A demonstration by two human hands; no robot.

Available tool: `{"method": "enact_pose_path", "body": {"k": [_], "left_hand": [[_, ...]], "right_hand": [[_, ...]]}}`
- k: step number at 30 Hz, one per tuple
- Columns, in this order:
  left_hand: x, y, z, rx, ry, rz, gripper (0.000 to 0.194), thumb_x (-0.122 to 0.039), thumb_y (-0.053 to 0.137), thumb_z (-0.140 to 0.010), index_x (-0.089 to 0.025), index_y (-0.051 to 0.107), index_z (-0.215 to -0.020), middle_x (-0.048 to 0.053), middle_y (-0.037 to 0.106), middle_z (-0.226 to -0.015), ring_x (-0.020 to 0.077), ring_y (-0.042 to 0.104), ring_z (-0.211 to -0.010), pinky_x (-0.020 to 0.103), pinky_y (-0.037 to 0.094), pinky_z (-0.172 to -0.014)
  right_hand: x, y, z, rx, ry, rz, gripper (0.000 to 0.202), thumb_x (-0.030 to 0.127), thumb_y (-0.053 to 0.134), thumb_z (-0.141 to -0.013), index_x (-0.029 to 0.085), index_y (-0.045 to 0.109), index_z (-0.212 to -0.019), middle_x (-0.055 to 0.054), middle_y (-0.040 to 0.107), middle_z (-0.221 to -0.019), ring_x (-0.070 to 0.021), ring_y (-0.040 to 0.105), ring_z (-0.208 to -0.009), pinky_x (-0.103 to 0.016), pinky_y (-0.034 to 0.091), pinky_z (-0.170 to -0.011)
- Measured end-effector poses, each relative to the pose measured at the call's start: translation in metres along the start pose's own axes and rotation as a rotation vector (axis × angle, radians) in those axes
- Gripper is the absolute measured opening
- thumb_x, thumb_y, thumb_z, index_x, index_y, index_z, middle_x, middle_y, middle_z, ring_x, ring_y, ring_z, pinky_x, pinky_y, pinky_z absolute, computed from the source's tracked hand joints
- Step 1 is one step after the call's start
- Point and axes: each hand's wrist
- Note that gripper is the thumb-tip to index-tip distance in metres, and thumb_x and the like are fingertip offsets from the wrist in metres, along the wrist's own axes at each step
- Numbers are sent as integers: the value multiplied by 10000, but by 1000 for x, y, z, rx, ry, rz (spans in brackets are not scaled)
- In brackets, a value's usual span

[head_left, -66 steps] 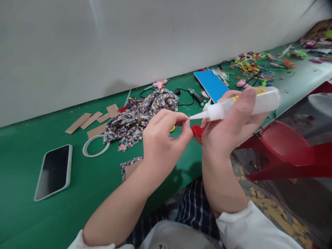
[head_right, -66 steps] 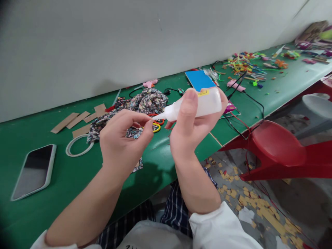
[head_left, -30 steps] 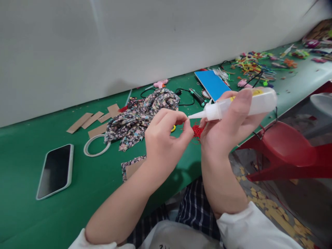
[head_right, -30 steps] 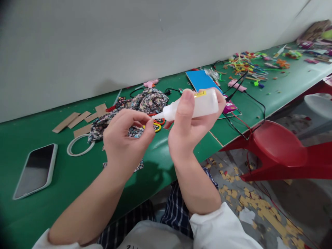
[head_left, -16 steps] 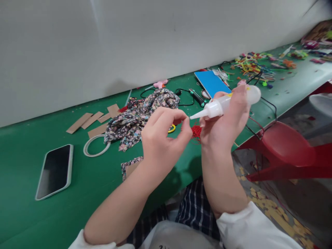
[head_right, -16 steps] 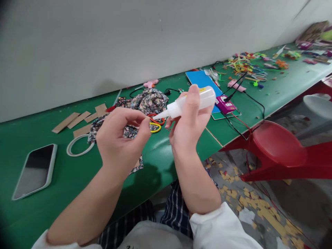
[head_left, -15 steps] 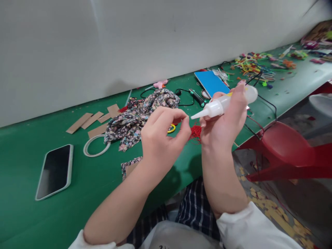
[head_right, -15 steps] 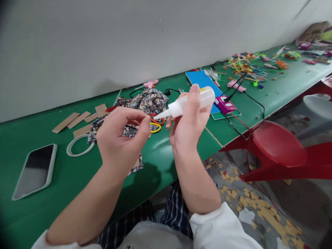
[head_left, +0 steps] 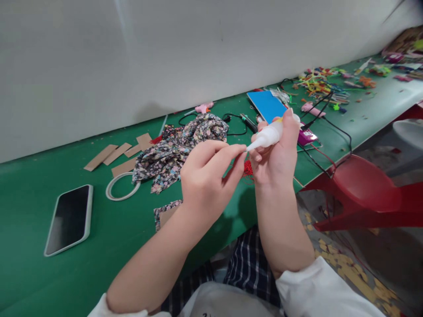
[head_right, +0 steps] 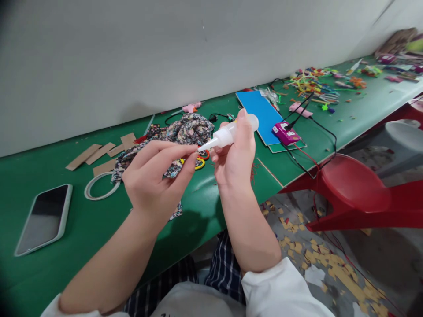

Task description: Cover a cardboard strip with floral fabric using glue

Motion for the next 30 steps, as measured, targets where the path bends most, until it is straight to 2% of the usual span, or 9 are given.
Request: {"method": "enact_pose_path", "body": {"k": [6,11,17,22,26,30], "left_hand": [[1,1,2,-6,34,-36,84,-161,624,-779,-164,668,-851,21,632,-774,115,574,-721,234,473,-688],[3,-1,0,35,15,17,81,-163,589,-804,-180,658,-844,10,628,-778,113,577,-728,228,469,-682],[4,1,1,40,33,-45,61,-161,574,-805,-177,630,-822,20,612,-772,124,554,-732,247,459,-690],[5,6,2,-7,28,-98,48,-156,557,-801,-168,591,-770,19,583,-729,123,518,-700,250,438,-658],[4,6,2,-15,34,-86,58,-132,551,-791,-171,578,-758,12,570,-713,119,511,-690,246,436,-652],[2,5,1,-13,7,-38,63,-132,553,-794,-179,584,-766,14,577,-725,124,522,-699,254,441,-662]], "right_hand": [[-1,0,2,-21,-133,73,239,482,505,-786,252,464,-737,75,511,-611,-37,406,-342,-176,282,-257],[-1,1,2,-36,-174,87,209,459,493,-798,259,463,-744,74,519,-620,-45,416,-349,-171,280,-256],[-2,2,2,-78,-143,76,217,466,523,-770,261,465,-729,73,505,-605,-46,402,-334,-164,279,-247],[-4,2,2,-67,-86,82,228,482,502,-778,260,470,-740,82,491,-600,-38,402,-335,-158,282,-252],[-5,2,0,-82,-45,57,243,492,530,-755,257,472,-727,80,493,-603,-38,396,-334,-162,279,-239],[-5,0,-2,-41,-22,37,268,511,520,-755,253,467,-702,73,485,-579,-41,401,-334,-164,280,-237]]}}
Point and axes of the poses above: each hand's wrist, its own z-axis away from the middle knuckle, its own y-axis out of the palm, x = y × z
